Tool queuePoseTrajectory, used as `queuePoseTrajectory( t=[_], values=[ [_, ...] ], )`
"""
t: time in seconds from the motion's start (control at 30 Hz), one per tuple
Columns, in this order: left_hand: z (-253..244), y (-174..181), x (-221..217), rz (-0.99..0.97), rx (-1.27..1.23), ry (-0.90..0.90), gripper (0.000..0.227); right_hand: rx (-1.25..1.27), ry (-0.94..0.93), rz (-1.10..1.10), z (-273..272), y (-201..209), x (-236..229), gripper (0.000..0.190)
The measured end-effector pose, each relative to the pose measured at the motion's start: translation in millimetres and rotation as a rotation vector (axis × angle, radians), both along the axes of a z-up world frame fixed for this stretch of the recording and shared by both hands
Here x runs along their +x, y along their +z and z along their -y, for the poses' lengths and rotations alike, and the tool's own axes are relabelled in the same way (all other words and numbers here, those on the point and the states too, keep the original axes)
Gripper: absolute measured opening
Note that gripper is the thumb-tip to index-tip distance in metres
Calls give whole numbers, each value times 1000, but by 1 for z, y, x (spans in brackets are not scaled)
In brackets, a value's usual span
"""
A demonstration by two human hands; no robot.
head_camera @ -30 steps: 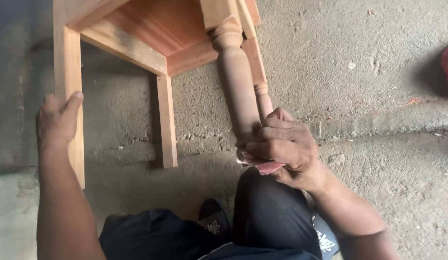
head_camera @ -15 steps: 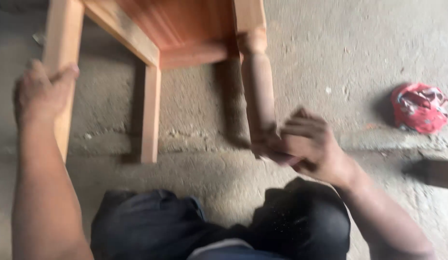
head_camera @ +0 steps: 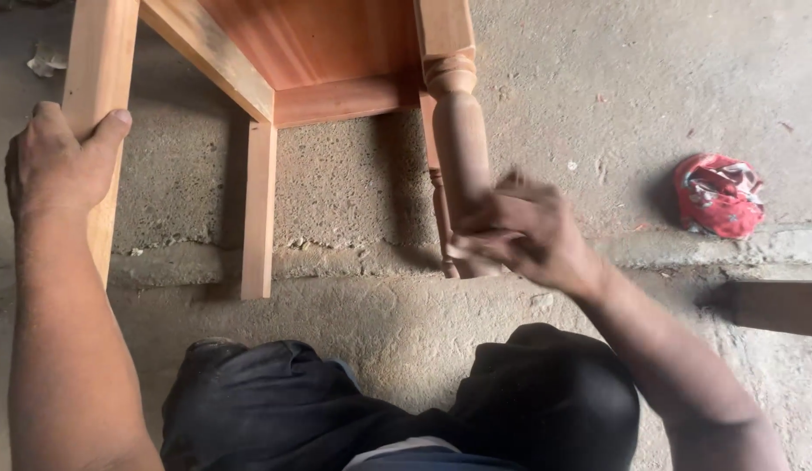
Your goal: The person sands the wooden legs of a small chair with sandpaper.
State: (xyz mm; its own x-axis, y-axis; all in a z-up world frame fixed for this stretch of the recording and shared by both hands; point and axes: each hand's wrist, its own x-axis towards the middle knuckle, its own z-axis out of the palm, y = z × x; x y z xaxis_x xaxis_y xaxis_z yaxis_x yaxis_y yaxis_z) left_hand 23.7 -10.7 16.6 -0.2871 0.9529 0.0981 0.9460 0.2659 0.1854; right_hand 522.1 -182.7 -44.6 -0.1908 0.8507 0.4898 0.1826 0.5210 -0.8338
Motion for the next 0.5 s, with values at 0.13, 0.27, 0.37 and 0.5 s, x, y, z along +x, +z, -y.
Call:
queuePoseTrajectory(
  t=[0.13, 0.27, 0.37, 0.5],
  values=[
    [4, 4, 9, 12, -22, 52, 69, 351, 32, 558, -32, 45, -14, 26],
    [-2, -3, 0, 8, -10, 52, 70, 192, -167, 566, -26, 51, 10, 13],
    [-9, -14, -11, 9, 0, 6, 72, -216, -374, 68, -25, 42, -1, 18],
    [-9, -14, -11, 49, -7, -8, 74, 158, -72, 492, -80, 17, -7, 15]
  ],
)
